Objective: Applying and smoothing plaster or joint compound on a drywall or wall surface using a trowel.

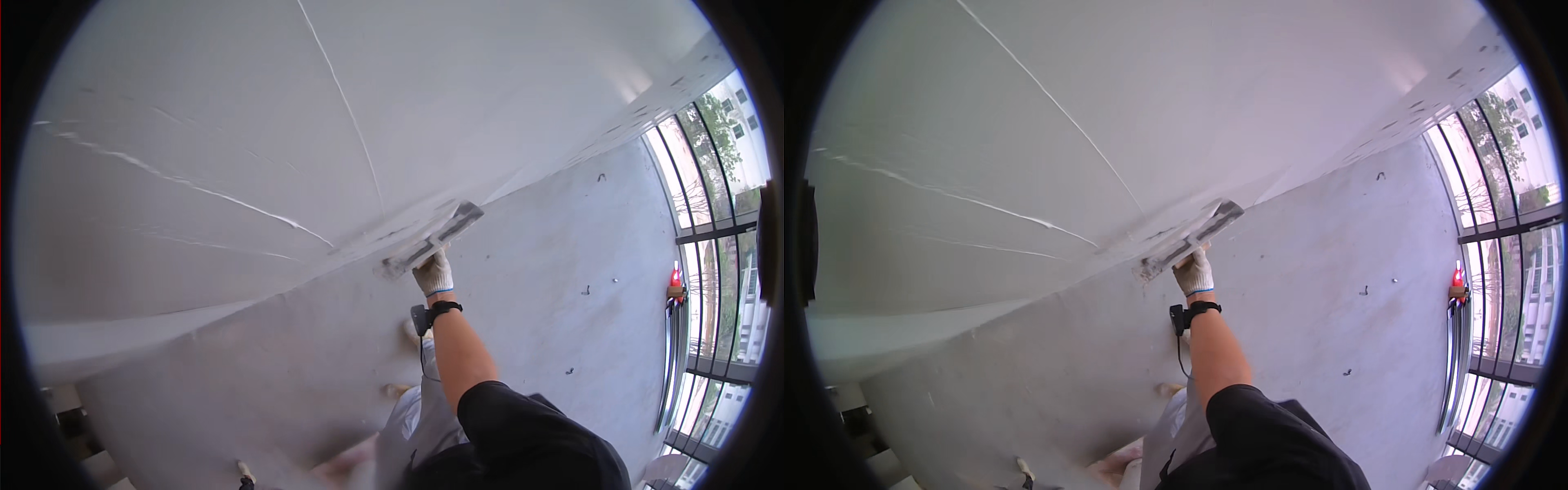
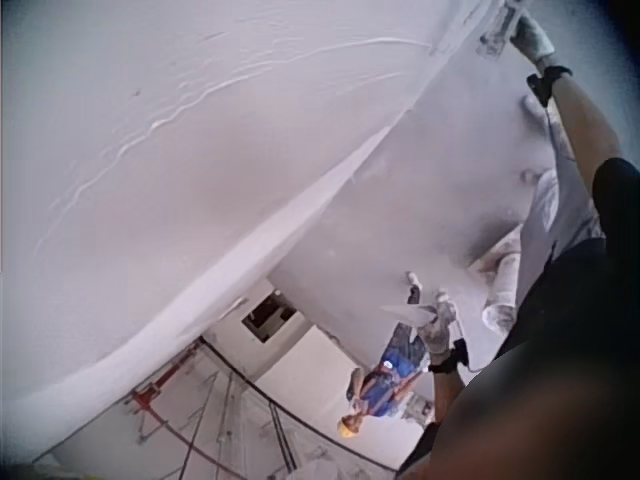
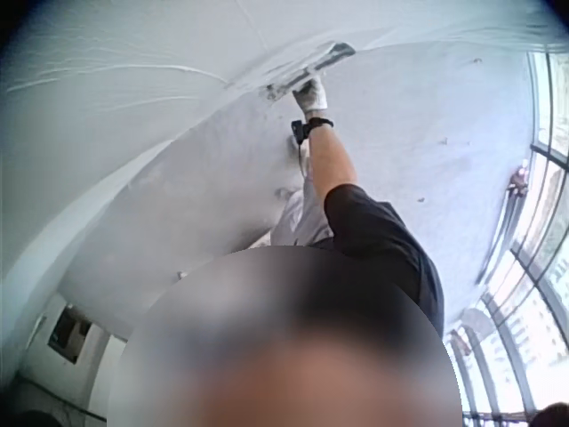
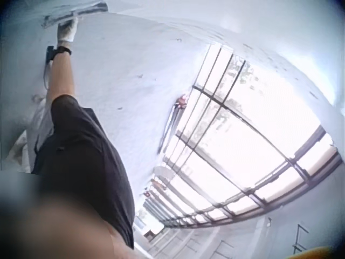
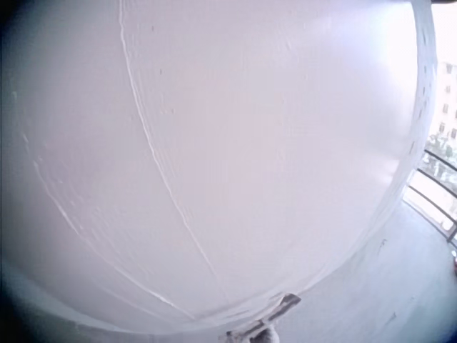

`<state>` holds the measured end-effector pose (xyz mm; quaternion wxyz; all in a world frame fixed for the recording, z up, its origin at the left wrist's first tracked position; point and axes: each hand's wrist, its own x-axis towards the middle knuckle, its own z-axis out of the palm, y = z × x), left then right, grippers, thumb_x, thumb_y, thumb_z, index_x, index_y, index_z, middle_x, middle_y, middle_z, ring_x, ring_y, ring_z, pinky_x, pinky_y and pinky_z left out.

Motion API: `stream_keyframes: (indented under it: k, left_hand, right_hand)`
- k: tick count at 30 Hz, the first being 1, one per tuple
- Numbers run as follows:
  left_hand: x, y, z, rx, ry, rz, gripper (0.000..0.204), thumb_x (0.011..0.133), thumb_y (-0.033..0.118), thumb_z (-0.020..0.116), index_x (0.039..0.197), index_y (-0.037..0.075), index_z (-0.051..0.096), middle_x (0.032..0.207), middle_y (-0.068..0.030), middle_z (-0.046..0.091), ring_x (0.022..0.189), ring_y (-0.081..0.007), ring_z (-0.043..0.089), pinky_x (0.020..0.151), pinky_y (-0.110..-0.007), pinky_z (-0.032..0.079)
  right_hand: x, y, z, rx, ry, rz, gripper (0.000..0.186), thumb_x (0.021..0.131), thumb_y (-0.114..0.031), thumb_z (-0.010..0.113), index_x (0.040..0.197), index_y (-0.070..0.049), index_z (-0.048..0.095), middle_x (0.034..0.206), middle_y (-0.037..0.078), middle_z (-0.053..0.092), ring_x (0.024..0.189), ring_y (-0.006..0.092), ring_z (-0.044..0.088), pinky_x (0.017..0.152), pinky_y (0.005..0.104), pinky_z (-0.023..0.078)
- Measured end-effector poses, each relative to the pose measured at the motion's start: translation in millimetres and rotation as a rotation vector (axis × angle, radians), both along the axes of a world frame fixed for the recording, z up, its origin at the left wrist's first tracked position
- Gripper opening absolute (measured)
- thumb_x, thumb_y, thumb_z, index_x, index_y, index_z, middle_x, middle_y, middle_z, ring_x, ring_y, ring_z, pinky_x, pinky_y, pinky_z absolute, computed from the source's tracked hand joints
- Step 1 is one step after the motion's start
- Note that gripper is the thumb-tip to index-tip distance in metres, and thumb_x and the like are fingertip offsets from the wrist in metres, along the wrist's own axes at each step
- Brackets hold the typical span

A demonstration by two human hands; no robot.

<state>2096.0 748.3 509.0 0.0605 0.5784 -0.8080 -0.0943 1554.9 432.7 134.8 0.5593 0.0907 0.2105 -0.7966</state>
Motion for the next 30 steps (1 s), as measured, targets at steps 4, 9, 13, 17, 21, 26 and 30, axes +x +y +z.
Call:
stream_keyframes:
  k: [4, 9, 13, 17, 21, 26, 30]
  left_hand:
    - [-58, 9, 5, 0.252, 0.464, 0.453, 0.042, 0.091, 0.012, 0.065, 0.131, -0.001, 0.059, 0.076, -0.0066, 0.058, 0.057, -0.0145, 0.049, 0.050, -0.029, 0.041]
    - [-101, -1, -22, 0.417, 0.807, 0.792, 0.044, 0.090, 0.006, 0.059, 0.132, -0.006, 0.055, 0.069, -0.0029, 0.053, 0.052, -0.0107, 0.044, 0.048, -0.025, 0.038]
    - [-69, 6, -45, 0.501, 0.907, 0.863, 0.045, 0.088, 0.005, 0.059, 0.131, -0.007, 0.054, 0.064, -0.0004, 0.048, 0.050, -0.0089, 0.042, 0.046, -0.024, 0.035]
    - [-9, 22, -87, 0.455, 1.042, 0.721, 0.047, 0.087, 0.005, 0.062, 0.131, -0.008, 0.053, 0.064, 0.0002, 0.047, 0.049, -0.0082, 0.041, 0.045, -0.023, 0.035]
    - [70, 49, -153, 0.258, 0.720, 0.355, 0.050, 0.083, 0.010, 0.073, 0.131, 0.005, 0.059, 0.076, -0.0078, 0.056, 0.063, -0.0210, 0.054, 0.053, -0.038, 0.046]
    - [113, 47, -184, -0.322, 0.130, -0.070, 0.047, 0.081, 0.027, 0.079, 0.125, 0.019, 0.064, 0.087, -0.0137, 0.060, 0.080, -0.0376, 0.059, 0.067, -0.054, 0.047]
    - [106, 36, -170, -0.289, 0.325, 0.171, 0.038, 0.081, 0.028, 0.079, 0.116, 0.017, 0.067, 0.085, -0.0124, 0.060, 0.078, -0.0373, 0.058, 0.066, -0.052, 0.047]
  right_hand:
    - [10, -16, -63, 0.021, -0.104, -0.055, 0.052, 0.089, -0.020, 0.074, 0.135, -0.014, 0.051, 0.131, 0.003, 0.060, 0.127, 0.0241, 0.054, 0.111, 0.0455, 0.043]
    - [4, -30, -112, -0.053, 0.017, -0.117, 0.046, 0.091, -0.016, 0.072, 0.131, -0.013, 0.051, 0.124, 0.006, 0.061, 0.117, 0.0252, 0.059, 0.105, 0.0456, 0.047]
    - [11, -27, -54, 0.063, 0.238, -0.096, 0.023, 0.092, -0.013, 0.068, 0.108, -0.008, 0.053, 0.105, 0.010, 0.060, 0.091, 0.0242, 0.062, 0.084, 0.0460, 0.056]
    - [13, -23, 78, -0.036, 0.497, -0.105, 0.025, 0.095, -0.015, 0.066, 0.112, -0.012, 0.049, 0.102, 0.005, 0.060, 0.092, 0.0235, 0.062, 0.072, 0.0378, 0.054]
    - [38, -2, 272, 0.010, 0.641, -0.235, 0.024, 0.092, -0.016, 0.068, 0.105, -0.004, 0.053, 0.090, 0.009, 0.059, 0.086, 0.0241, 0.065, 0.077, 0.0409, 0.058]
    - [34, -21, 563, -0.289, 0.831, -0.440, 0.023, 0.091, -0.011, 0.067, 0.099, -0.005, 0.047, 0.081, 0.017, 0.065, 0.061, 0.0278, 0.067, 0.046, 0.0328, 0.047]
    - [8, -35, 776, -0.437, 1.032, -0.408, 0.007, 0.091, -0.003, 0.063, 0.098, 0.000, 0.064, 0.082, 0.018, 0.066, 0.068, 0.0261, 0.066, 0.064, 0.0359, 0.058]
